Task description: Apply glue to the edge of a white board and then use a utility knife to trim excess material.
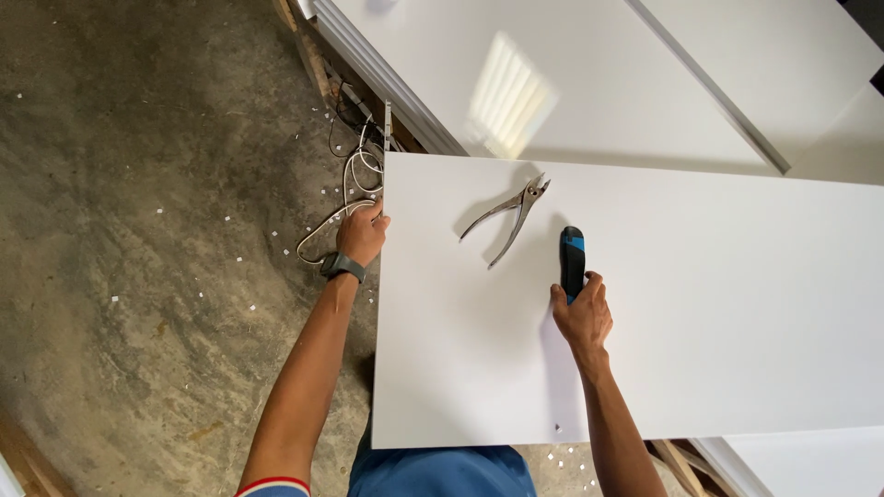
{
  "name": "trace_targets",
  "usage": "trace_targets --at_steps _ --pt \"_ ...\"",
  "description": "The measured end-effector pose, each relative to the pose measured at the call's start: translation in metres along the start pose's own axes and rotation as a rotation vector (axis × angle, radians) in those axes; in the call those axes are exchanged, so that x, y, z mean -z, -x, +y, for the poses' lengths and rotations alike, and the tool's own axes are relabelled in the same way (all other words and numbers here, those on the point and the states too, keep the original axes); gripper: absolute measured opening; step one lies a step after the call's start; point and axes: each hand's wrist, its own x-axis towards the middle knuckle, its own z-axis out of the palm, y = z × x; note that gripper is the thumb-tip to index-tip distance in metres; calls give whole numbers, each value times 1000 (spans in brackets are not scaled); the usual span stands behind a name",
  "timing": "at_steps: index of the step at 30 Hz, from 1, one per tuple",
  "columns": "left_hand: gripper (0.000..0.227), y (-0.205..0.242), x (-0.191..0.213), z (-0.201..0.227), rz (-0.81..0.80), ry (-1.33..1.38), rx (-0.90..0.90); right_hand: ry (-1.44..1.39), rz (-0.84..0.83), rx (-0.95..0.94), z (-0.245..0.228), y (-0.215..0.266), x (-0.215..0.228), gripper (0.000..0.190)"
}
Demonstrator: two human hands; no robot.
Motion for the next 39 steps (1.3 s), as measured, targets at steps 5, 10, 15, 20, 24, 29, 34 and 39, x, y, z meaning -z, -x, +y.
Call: trace_targets --at_steps 5,10,15,20,24,29,34,39 --pt "70 -14 -13 -2 46 226 -86 -24 -14 -2 8 -10 1 85" --pt "92 -32 2 12 -61 295 -83 -57 -93 -68 15 -14 0 101" --pt "82 1 8 -43 -227 321 -281 -28 304 -101 -24 51 8 97" --pt "64 91 15 -83 -420 206 -311 -45 313 -131 -34 159 -62 80" --pt "75 145 -2 -95 -450 242 -369 141 62 -173 -63 186 -112 76" --pt "90 200 3 -88 -347 490 -448 114 60 -202 -88 191 -106 73" --pt "89 250 -6 -93 -348 507 -310 99 58 -176 -89 192 -104 74" --pt "82 303 -27 -101 -240 493 -305 92 65 -180 -85 193 -106 75"
